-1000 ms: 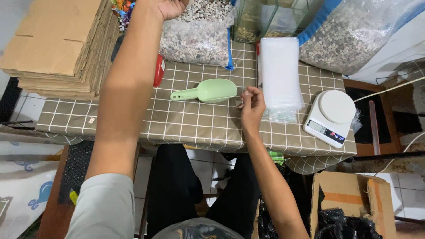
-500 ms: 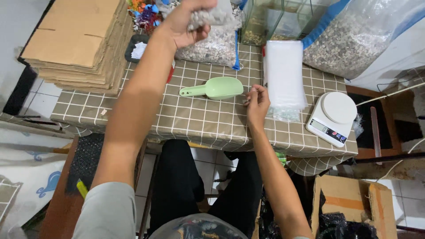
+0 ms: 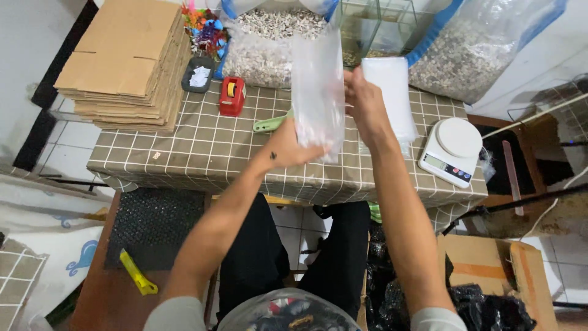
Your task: Packaging small white gravel into plastic bags and weighing them on a scale
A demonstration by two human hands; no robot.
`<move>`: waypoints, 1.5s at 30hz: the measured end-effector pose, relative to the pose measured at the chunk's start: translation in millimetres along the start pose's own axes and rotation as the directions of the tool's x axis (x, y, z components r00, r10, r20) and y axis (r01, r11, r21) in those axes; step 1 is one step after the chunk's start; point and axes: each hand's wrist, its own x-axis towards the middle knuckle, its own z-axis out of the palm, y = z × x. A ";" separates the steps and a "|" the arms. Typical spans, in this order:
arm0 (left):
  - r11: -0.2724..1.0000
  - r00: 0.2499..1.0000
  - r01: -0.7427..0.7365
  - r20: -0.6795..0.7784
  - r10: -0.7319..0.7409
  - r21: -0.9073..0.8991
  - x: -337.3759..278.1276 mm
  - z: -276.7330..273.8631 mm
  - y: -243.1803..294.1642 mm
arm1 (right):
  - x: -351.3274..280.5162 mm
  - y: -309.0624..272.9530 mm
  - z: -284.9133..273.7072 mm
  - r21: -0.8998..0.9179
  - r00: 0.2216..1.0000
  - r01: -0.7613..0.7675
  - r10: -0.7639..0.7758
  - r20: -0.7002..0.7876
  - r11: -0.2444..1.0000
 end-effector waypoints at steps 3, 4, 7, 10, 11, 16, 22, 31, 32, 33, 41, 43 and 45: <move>0.993 0.996 0.087 0.037 -0.084 -0.086 -27.3 12.4 8.8 | -14.8 -24.3 1.5 -0.135 1.000 -0.012 0.016 0.026 0.991; 0.993 0.996 0.086 0.044 -0.083 -0.086 -32.4 11.9 16.1 | -21.1 -32.7 3.4 -0.133 1.000 -0.013 0.016 0.019 0.991; 0.974 0.973 0.225 0.060 -0.224 -0.007 -44.7 12.5 29.5 | -34.8 -49.9 6.7 -0.205 0.998 0.037 -0.026 0.060 0.978; 0.988 0.988 0.151 0.027 -0.150 -0.019 -48.5 13.2 29.3 | -36.5 -50.4 5.6 -0.143 1.000 0.026 -0.026 0.002 0.989; 0.991 0.990 0.134 0.036 -0.133 -0.015 -49.0 12.4 30.3 | -36.1 -48.6 4.8 -0.203 0.988 0.143 -0.152 -0.031 0.969; 0.983 0.984 0.177 0.025 -0.176 -0.042 -47.5 9.0 17.8 | -58.0 -55.0 -2.2 -0.274 0.845 0.491 -0.529 -0.081 0.827; 0.975 0.999 0.009 -0.035 -0.017 -0.222 -38.1 0.6 17.3 | -93.6 -84.7 10.9 -0.422 0.857 0.506 -0.494 0.145 0.752; 0.952 0.985 -0.123 0.079 0.150 -0.280 -27.3 11.8 3.8 | -96.6 -105.0 -25.1 -0.467 0.753 0.572 -0.657 -0.026 0.675; 0.956 0.983 -0.091 0.129 0.131 -0.278 -26.0 10.7 -1.8 | -98.9 -110.4 -36.8 -0.514 0.714 0.602 -0.701 0.002 0.611; 0.959 0.977 -0.058 0.184 0.112 -0.276 -23.7 10.2 -7.8 | -102.3 -115.4 -49.0 -0.561 0.673 0.623 -0.739 0.029 0.545; 0.977 0.993 0.012 0.118 0.014 -0.214 -18.5 28.1 -21.7 | -133.5 -138.8 -120.3 -0.708 0.747 0.447 -0.664 -0.040 0.546; 0.979 0.994 0.053 0.100 -0.034 -0.197 -9.6 46.7 -21.0 | -144.3 -142.9 -145.7 -0.746 0.753 0.401 -0.655 -0.062 0.532; 0.994 0.998 0.054 0.040 -0.051 -0.092 1.3 70.3 -19.7 | -157.2 -144.4 -171.7 -0.781 0.760 0.348 -0.643 -0.089 0.519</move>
